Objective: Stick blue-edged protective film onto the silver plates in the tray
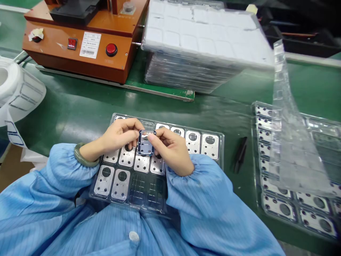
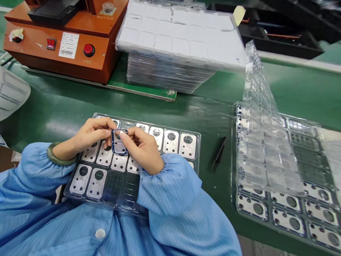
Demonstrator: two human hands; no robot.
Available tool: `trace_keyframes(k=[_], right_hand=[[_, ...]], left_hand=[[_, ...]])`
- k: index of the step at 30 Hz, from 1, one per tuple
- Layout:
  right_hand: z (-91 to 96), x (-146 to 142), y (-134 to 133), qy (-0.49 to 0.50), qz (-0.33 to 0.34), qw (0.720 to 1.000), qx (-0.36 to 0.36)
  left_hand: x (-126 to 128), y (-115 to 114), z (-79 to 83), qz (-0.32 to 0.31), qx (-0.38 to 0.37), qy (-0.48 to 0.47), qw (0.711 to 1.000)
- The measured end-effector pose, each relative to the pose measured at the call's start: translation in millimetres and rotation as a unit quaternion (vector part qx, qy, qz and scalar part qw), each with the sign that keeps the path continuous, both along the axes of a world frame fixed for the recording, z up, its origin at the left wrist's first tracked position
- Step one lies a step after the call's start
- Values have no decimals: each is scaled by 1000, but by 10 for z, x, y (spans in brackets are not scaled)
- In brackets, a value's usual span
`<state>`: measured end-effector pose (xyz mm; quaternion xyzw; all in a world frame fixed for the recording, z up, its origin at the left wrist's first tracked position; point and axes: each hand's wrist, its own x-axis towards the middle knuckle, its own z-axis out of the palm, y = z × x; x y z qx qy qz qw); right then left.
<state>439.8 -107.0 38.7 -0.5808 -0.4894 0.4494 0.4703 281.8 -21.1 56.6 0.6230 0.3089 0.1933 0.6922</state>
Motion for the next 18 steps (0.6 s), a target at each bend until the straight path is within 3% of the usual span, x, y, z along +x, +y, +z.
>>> trace_keyframes(k=[18], right_hand=[[3,9,40,54,-8,998,-33]], left_hand=[[30,-36,-29,31,17,26,999]])
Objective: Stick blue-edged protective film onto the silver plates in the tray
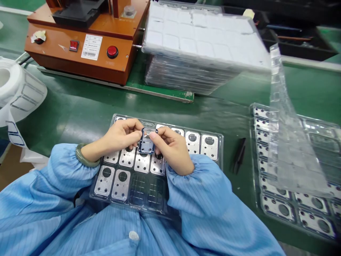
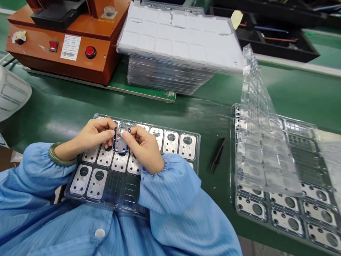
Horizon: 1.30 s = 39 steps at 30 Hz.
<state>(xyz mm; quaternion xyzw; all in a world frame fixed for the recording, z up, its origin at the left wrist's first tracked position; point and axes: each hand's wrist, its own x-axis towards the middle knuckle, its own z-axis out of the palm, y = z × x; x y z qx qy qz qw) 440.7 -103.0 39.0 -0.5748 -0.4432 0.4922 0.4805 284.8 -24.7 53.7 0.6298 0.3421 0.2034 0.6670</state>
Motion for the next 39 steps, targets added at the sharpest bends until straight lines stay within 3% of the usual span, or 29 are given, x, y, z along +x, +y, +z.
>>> trace_keyframes(k=[19,29,35,39], right_hand=[[-13,12,-2,14,18,1000,-20],[-24,-3,-3,7,25,1000,9],[-28,3,5,22,-4,1000,-12],[-46,6,9,14,-21,1000,-4]], left_hand=[[20,-4,-15,20,17,-8,1000],[21,8,-15,16,22,-5,1000],[7,50,-42,-15,-30,-56,998],[16,40,-45,21,-5,-40,999]])
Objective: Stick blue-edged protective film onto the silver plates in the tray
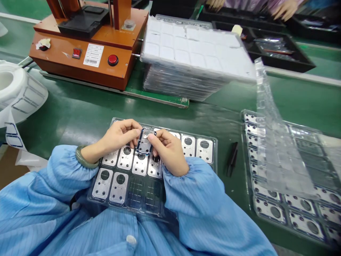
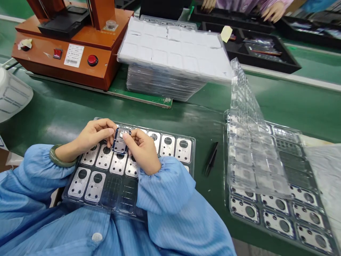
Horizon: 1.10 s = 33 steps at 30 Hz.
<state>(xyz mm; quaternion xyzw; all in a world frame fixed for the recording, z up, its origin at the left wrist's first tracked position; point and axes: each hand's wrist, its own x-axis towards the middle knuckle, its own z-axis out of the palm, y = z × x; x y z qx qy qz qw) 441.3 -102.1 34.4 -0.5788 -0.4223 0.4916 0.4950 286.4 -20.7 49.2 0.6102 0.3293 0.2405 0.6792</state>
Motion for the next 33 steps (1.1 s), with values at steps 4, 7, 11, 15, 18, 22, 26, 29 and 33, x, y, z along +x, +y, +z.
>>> trace_keyframes(k=[4,7,11,15,18,22,26,29,33], right_hand=[[-4,1,-1,-17,-1,1000,0],[0,-2,-3,-35,7,999,0],[0,-3,-8,-45,16,999,9],[-12,5,-9,-66,19,998,15],[-16,4,-3,-68,17,998,7],[-13,3,7,-53,13,999,1],[-13,13,4,-37,9,999,-7],[-12,20,3,-35,5,999,-5],[-6,21,15,-30,-2,1000,2]], left_hand=[[7,-38,-3,34,75,23,996],[0,-51,-23,37,124,46,991],[-25,-41,-63,11,146,47,988],[-55,-17,-111,0,248,72,966],[-64,4,-136,2,347,90,934],[-63,20,-138,2,369,102,924],[-63,12,-105,-1,317,107,942],[-59,1,-80,-4,244,106,964],[-41,13,-75,29,152,80,985]])
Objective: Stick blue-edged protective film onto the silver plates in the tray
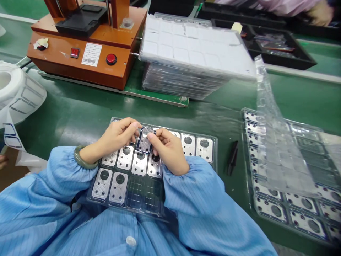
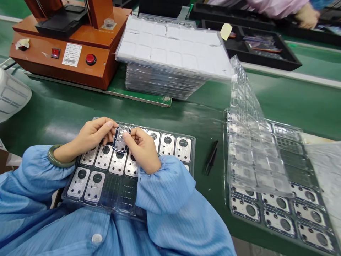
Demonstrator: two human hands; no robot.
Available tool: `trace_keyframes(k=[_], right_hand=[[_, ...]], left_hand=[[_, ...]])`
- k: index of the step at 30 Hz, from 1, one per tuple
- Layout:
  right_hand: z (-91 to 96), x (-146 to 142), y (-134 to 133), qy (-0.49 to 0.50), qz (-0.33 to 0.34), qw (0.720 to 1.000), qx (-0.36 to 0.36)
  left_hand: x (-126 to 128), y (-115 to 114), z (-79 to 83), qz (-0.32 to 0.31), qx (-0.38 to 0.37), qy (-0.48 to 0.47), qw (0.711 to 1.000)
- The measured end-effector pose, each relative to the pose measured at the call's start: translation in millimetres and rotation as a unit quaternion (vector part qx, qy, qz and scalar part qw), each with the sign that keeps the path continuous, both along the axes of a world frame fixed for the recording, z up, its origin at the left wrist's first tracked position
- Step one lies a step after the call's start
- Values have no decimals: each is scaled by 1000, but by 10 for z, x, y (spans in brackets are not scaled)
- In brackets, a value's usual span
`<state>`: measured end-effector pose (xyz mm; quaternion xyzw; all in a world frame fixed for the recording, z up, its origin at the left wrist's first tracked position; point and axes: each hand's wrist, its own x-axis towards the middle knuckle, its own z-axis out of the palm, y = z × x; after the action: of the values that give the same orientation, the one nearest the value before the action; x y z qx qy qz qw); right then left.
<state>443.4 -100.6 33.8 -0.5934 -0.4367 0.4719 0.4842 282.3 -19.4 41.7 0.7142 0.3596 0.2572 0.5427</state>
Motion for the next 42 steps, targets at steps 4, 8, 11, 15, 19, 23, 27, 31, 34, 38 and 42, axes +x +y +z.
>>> trace_keyframes(k=[4,8,11,15,19,23,27,31,34,38,42], right_hand=[[3,1,9,-5,-4,1000,5],[-3,5,7,-15,-4,1000,4],[-11,7,14,-11,-3,1000,1],[-20,16,29,-12,1,1000,-6],[-32,23,40,-19,1,1000,-13],[-50,29,49,-21,8,1000,-7],[-72,38,59,-35,15,999,3],[-96,45,65,-34,16,999,5],[-113,50,68,-32,12,999,9],[-123,56,77,-39,14,999,11],[-107,44,87,-51,17,999,-1]], left_hand=[[10,38,-11,28,-54,-29,998],[2,64,-4,37,-51,-19,998],[-5,67,16,32,-20,-5,999],[-8,61,24,23,1,-13,1000],[-4,61,-10,10,-30,-75,997],[3,72,-25,21,-27,-119,992],[1,77,7,33,6,-123,992],[-133,13,46,61,100,-133,984],[-444,-143,71,97,217,-103,966],[-1122,-492,71,166,296,28,940],[-1882,-846,-48,247,270,208,907]])
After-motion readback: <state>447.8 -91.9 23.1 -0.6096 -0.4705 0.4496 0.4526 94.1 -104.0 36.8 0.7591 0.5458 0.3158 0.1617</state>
